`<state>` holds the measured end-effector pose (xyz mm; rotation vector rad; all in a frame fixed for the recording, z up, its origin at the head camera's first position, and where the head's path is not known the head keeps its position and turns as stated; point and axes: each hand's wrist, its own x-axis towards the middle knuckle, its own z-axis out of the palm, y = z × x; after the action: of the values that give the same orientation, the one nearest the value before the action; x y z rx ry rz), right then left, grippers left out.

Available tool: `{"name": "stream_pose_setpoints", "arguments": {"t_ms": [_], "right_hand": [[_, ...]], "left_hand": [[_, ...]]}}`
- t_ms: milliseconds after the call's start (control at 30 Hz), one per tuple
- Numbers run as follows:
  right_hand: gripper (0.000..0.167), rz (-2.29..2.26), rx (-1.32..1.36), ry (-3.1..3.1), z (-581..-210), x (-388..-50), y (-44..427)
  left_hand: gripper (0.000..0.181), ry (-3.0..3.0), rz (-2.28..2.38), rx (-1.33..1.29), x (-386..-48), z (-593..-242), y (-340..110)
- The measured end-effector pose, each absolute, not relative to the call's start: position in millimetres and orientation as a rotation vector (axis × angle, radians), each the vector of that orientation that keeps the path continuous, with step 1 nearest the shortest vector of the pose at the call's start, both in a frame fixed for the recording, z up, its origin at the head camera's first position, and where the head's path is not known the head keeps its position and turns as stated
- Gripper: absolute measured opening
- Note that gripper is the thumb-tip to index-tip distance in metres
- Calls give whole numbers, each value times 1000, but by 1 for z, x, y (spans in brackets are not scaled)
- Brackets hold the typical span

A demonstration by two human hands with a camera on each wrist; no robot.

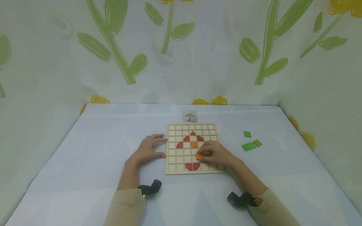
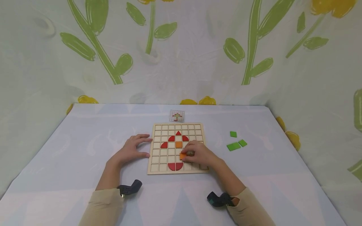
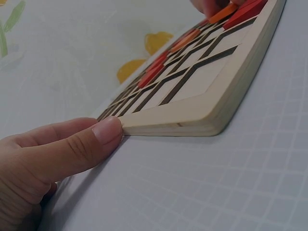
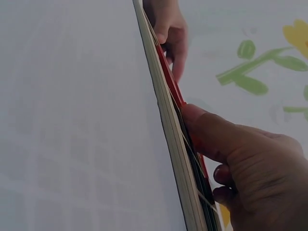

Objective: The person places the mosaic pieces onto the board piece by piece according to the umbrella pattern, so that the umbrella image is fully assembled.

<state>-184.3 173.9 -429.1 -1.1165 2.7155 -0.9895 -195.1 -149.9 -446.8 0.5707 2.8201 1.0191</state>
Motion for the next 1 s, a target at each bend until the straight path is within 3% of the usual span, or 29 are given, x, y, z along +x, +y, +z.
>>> {"name": "stream_pose_setpoints", "arguments": {"t_ms": [433,1000], "right_hand": [[28,-920,-961,2711,-423,-180,164],[19,-946,-1010,2663,-420,-177,160]], "left_hand": [[66,2819,1012,575,-197,-447,-150],[66,2812,1032,600,-199,-450,-151]]}}
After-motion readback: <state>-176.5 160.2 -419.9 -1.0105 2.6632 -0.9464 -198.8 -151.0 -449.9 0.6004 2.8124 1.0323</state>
